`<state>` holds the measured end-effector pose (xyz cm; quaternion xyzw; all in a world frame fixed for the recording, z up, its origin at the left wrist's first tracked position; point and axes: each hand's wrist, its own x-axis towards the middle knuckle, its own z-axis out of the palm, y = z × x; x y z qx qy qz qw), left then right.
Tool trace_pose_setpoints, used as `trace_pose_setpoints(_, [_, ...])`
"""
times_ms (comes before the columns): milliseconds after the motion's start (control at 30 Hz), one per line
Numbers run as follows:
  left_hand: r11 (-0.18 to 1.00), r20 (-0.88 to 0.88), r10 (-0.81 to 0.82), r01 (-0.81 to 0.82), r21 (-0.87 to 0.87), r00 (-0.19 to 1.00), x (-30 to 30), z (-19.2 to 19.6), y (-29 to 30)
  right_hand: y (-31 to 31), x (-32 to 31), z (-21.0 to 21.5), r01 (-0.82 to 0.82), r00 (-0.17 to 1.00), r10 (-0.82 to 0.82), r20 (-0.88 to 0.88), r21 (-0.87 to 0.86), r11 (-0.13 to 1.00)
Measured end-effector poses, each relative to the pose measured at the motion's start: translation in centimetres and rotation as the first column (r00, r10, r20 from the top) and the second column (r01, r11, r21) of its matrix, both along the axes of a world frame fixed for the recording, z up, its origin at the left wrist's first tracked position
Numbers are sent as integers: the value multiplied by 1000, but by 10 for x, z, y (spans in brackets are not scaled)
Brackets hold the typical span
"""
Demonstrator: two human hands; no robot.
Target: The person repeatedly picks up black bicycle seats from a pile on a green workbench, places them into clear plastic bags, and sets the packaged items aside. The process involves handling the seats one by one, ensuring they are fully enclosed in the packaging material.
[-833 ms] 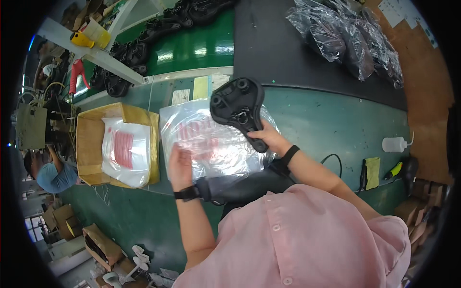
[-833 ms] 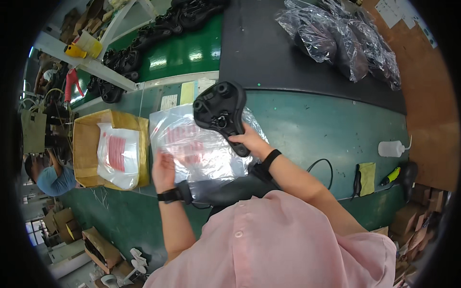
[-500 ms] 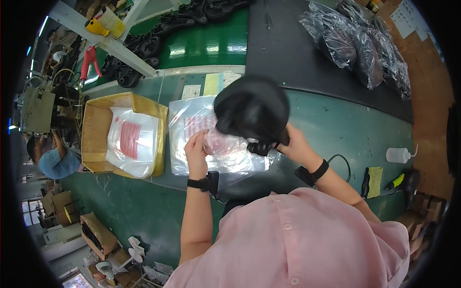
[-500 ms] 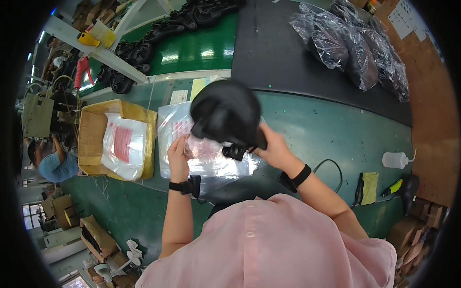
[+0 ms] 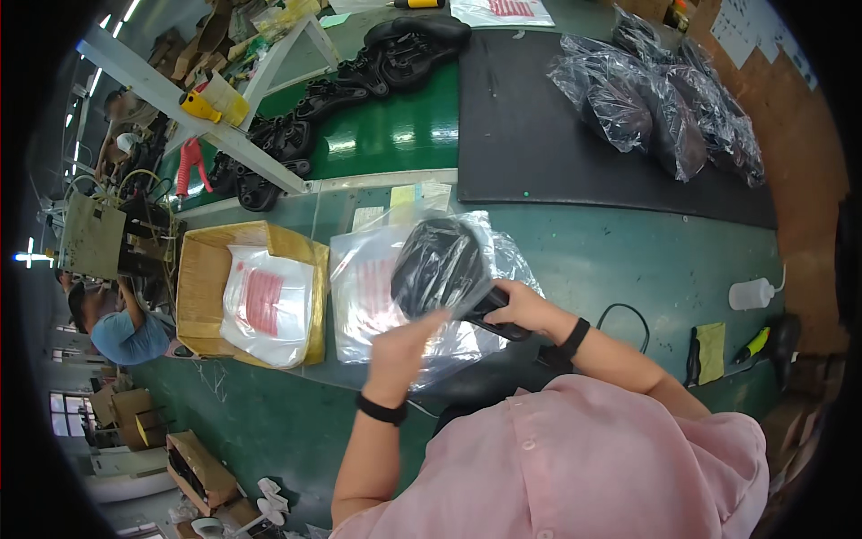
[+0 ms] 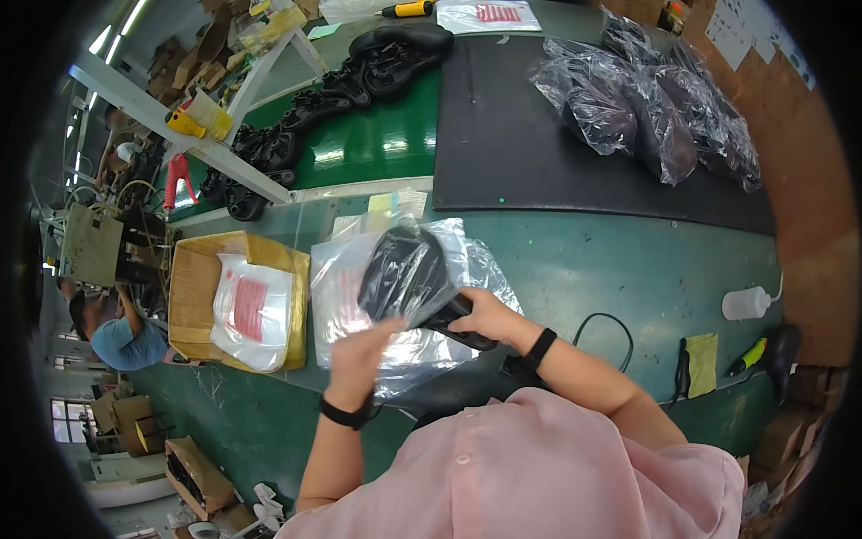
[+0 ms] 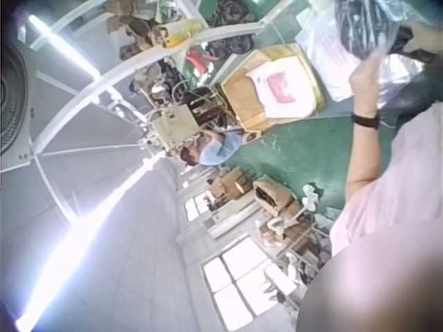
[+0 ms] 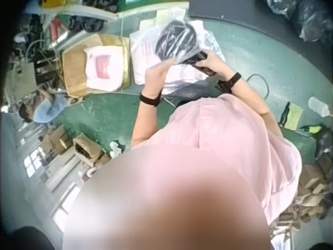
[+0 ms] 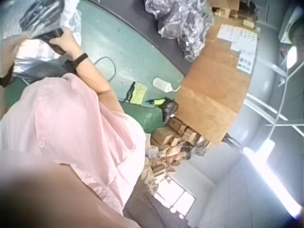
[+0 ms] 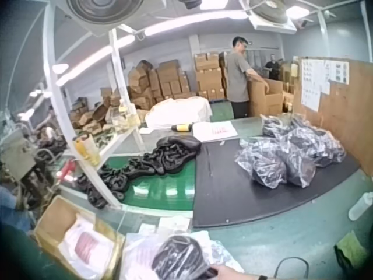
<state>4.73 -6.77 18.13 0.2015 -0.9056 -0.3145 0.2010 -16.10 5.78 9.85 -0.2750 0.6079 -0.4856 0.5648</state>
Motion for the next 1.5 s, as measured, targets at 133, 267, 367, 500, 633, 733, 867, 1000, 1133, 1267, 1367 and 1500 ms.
trace_pose_setpoints(133, [917, 189, -336, 366, -157, 923, -17, 7, 31, 12, 1, -5, 263, 934, -257, 250, 8, 965])
trace_pose_setpoints(267, [824, -95, -564, 551, -130, 820, -100, 17, 118, 4, -9, 25, 275, 932, -262, -251, 18, 961])
trace_pose_setpoints(367, [766, -180, -636, 642, -25, 751, -115, 23, 99, 18, -54, 23, 260, 942, -262, -209, -37, 965])
trace_pose_setpoints(500, [841, -200, -449, 487, 234, 871, -89, -2, 39, 55, -180, -4, 330, 856, -441, -270, -370, 868])
trace_pose_setpoints(633, [982, 105, -56, 36, 183, 993, -20, -93, -29, -10, -308, 44, 867, 498, -723, 480, -305, 395])
trace_pose_setpoints(733, [797, 318, 148, -303, 523, 937, 12, -139, -51, -128, -306, 52, 794, 598, -721, 349, -384, 472])
trace_pose_setpoints(867, [632, 311, 268, -410, 658, 912, 20, -177, -60, -309, -298, -7, 459, 888, -454, 73, -199, 866])
trace_pose_setpoints(1000, [779, 276, 209, -330, 534, 938, 27, -178, -67, -469, -323, -61, 591, 804, -584, 115, -42, 805])
trace_pose_setpoints(1133, [783, 274, 192, -315, 536, 942, 23, -170, -66, -535, -331, -90, 607, 793, -601, 98, -55, 793])
trace_pose_setpoints(1267, [764, 319, 125, -296, 573, 940, 29, -177, -66, -520, -351, -95, 543, 840, -543, 18, -63, 837])
trace_pose_setpoints(1367, [785, 367, 145, -333, 523, 919, 26, -173, -67, -493, -364, -94, 554, 832, -548, 84, -117, 824])
trace_pose_setpoints(1500, [792, 334, 247, -388, 472, 910, 13, -168, -66, -475, -357, -82, 511, 860, -509, 51, -39, 859])
